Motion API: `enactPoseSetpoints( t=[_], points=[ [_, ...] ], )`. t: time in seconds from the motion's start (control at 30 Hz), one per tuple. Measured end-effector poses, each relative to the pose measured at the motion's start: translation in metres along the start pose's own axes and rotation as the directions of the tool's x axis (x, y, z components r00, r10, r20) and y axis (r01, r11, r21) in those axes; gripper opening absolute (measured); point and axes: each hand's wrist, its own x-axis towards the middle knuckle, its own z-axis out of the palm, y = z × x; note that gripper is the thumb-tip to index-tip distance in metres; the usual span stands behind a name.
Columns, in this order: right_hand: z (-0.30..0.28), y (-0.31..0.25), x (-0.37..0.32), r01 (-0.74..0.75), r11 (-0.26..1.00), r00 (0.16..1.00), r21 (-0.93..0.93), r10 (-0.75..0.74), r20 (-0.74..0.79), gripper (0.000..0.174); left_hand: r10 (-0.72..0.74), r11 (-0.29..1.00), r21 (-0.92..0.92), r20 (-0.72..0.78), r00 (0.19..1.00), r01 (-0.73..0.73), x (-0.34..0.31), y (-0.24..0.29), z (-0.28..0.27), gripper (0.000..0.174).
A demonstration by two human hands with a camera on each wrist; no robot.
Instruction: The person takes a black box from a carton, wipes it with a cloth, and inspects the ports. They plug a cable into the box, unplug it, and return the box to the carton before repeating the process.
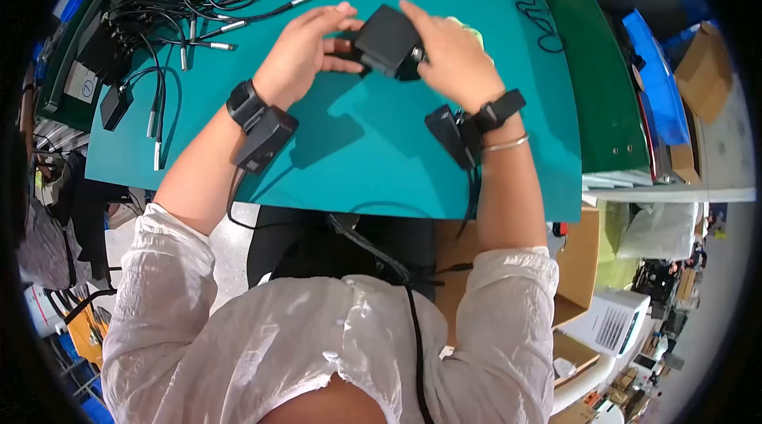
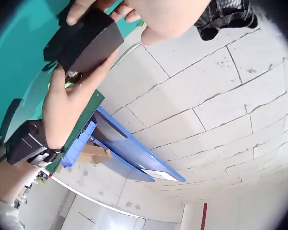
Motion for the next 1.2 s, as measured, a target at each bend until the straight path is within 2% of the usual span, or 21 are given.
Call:
enactPoseSetpoints(
  t=[0.07,0.1,0.17,0.23,0.27,0.3,0.37,0.43,0.5,0.57,0.63,0.7,0.77,0.83,0.87,0.9,0.97,1.03,1.07,1.17,1.2],
  points=[
    [-0.011,0.011,0.0,-0.034,0.999,0.983,-0.039,0.027,-0.182,0.07,0.072,0.997,-0.027,-0.012,0.997,-0.072,0.008,-0.003,-0.002,0.047],
    [-0.011,-0.007,-0.007,-0.079,0.997,0.951,0.012,0.079,-0.301,0.066,0.069,0.996,0.064,0.004,0.998,-0.069,-0.004,0.004,-0.015,0.041],
    [-0.034,0.016,-0.027,-0.193,0.975,0.935,0.108,0.216,-0.279,0.069,0.094,0.992,0.082,0.042,0.995,-0.097,-0.006,-0.006,-0.008,0.036],
    [-0.087,-0.009,-0.061,-0.17,0.977,0.895,0.13,0.208,-0.395,0.07,0.116,0.983,0.135,0.076,0.99,-0.125,-0.006,-0.01,-0.006,0.035],
    [-0.098,0.0,-0.087,-0.196,0.937,0.874,0.288,0.3,-0.383,0.074,0.162,0.976,0.125,0.117,0.98,-0.177,-0.008,-0.01,-0.007,0.036],
    [-0.111,-0.034,-0.108,-0.326,0.912,0.734,0.251,0.411,-0.54,0.057,0.204,0.963,0.148,0.146,0.968,-0.225,-0.007,-0.012,-0.008,0.036],
    [-0.126,0.022,-0.193,-0.571,0.758,0.654,0.314,0.652,-0.384,0.068,0.152,0.969,0.177,0.13,0.98,-0.174,-0.003,-0.013,-0.01,0.035],
    [-0.13,0.02,-0.263,-0.574,0.818,0.707,0.012,0.504,-0.497,0.064,0.128,0.966,0.214,0.085,0.988,-0.144,-0.005,-0.011,-0.007,0.034],
    [-0.126,-0.008,-0.322,-0.748,0.663,0.592,-0.032,0.643,-0.486,0.072,0.079,0.965,0.245,0.064,0.995,-0.092,-0.005,-0.012,-0.004,0.037],
    [-0.114,-0.024,-0.376,-0.751,0.641,0.64,-0.158,0.647,-0.414,0.075,0.064,0.925,0.368,0.077,0.995,-0.089,-0.003,-0.013,-0.006,0.037],
    [-0.091,-0.04,-0.431,-0.871,0.437,0.485,-0.225,0.841,-0.239,0.077,0.097,0.874,0.47,0.077,0.992,-0.122,-0.001,-0.017,-0.007,0.037],
    [-0.05,-0.042,-0.499,-0.825,0.42,0.479,-0.377,0.874,-0.076,0.071,0.13,0.833,0.523,0.136,0.982,-0.183,0.003,-0.023,-0.017,0.036],
    [-0.017,-0.056,-0.537,-0.754,0.414,0.395,-0.511,0.906,0.151,0.063,0.139,0.802,0.571,0.111,0.984,-0.178,0.005,-0.025,-0.018,0.035],
    [0.012,-0.066,-0.558,-0.653,0.52,0.424,-0.551,0.853,0.304,0.055,0.127,0.798,0.579,0.109,0.986,-0.167,0.009,-0.026,-0.019,0.035],
    [0.026,-0.069,-0.564,-0.65,0.56,0.45,-0.514,0.828,0.334,0.052,0.123,0.796,0.586,0.092,0.988,-0.153,0.009,-0.026,-0.019,0.034],
    [0.044,-0.068,-0.578,-0.617,0.633,0.543,-0.467,0.773,0.328,0.048,0.127,0.788,0.596,0.087,0.988,-0.154,0.008,-0.025,-0.017,0.034],
    [0.068,-0.065,-0.581,-0.526,0.726,0.549,-0.444,0.688,0.474,0.047,0.151,0.771,0.617,0.065,0.986,-0.158,0.005,-0.026,-0.015,0.034],
    [0.094,-0.061,-0.585,-0.439,0.847,0.641,-0.301,0.53,0.555,0.045,0.169,0.758,0.63,0.059,0.984,-0.168,0.002,-0.026,-0.011,0.033],
    [0.109,-0.061,-0.586,-0.389,0.884,0.632,-0.261,0.462,0.622,0.043,0.177,0.756,0.63,0.069,0.982,-0.18,0.001,-0.025,-0.009,0.033],
    [0.137,-0.058,-0.571,-0.317,0.937,0.441,-0.144,0.281,0.853,0.034,0.187,0.777,0.609,0.019,0.982,-0.159,-0.004,-0.023,-0.001,0.029],
    [0.143,-0.06,-0.572,-0.303,0.943,0.447,-0.135,0.266,0.854,0.034,0.18,0.795,0.584,0.033,0.983,-0.165,-0.003,-0.024,-0.003,0.028]
  ],
)
